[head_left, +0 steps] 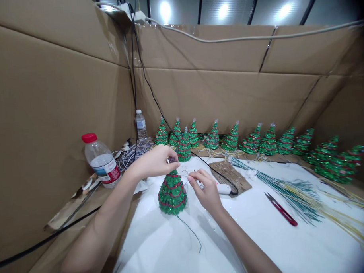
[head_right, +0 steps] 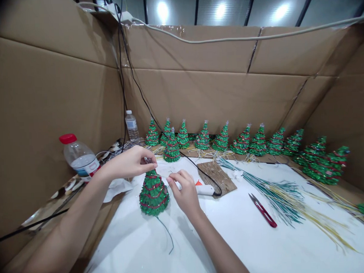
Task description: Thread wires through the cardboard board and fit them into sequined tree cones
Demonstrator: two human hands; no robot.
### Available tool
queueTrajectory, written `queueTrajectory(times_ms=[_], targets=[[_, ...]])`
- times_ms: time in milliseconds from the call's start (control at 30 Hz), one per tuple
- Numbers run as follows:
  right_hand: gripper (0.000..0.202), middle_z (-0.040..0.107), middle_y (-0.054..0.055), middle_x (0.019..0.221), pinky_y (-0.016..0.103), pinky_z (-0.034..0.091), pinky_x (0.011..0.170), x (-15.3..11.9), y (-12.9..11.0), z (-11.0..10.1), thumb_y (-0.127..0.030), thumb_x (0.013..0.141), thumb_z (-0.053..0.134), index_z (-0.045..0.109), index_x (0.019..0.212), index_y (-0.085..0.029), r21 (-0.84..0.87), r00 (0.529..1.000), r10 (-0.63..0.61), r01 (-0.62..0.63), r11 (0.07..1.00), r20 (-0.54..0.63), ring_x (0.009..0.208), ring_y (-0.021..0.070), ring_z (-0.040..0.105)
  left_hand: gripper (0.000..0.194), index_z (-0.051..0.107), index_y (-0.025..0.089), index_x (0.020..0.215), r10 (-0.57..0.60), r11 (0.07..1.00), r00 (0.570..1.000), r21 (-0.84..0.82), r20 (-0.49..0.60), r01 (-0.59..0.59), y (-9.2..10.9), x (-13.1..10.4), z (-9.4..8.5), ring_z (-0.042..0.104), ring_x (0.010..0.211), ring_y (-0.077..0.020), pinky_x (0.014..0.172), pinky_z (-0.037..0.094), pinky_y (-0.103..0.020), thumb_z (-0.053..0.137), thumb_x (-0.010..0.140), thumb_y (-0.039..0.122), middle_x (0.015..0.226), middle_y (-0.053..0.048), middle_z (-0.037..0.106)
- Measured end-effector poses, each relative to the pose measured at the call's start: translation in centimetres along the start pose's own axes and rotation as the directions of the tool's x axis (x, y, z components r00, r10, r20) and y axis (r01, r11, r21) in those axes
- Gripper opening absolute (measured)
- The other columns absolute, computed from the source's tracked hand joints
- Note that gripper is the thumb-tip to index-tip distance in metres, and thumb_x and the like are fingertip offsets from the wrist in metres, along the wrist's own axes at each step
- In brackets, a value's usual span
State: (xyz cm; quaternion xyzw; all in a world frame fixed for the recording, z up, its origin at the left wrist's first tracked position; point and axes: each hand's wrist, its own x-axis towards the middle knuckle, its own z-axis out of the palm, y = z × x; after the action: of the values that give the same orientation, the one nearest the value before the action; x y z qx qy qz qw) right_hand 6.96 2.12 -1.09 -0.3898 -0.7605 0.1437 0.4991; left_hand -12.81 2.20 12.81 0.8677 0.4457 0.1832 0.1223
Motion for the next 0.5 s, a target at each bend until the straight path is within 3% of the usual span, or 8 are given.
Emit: queueTrajectory(times_ms=[500], targets=[[0.018,0.062,0.002,0.081,0.03,0.041,0.075,0.01,-0.11,-0.21,-0.031,0.095,0.054,0.066,0.087,-0.02,0.004,1.0,0.014,-0.014,1.0,-0.006,0.081,0.0173,0.057,0.023,0.073,0.013,0.077,-0.011,1.0,1.0,0.013,0.002,0.011,-0.14,0.1,0.16,0.059,0.06,-0.0128,0.056,0.039,-0.023,0.055,0.081,0.027,0.069,-0.004,0.07]])
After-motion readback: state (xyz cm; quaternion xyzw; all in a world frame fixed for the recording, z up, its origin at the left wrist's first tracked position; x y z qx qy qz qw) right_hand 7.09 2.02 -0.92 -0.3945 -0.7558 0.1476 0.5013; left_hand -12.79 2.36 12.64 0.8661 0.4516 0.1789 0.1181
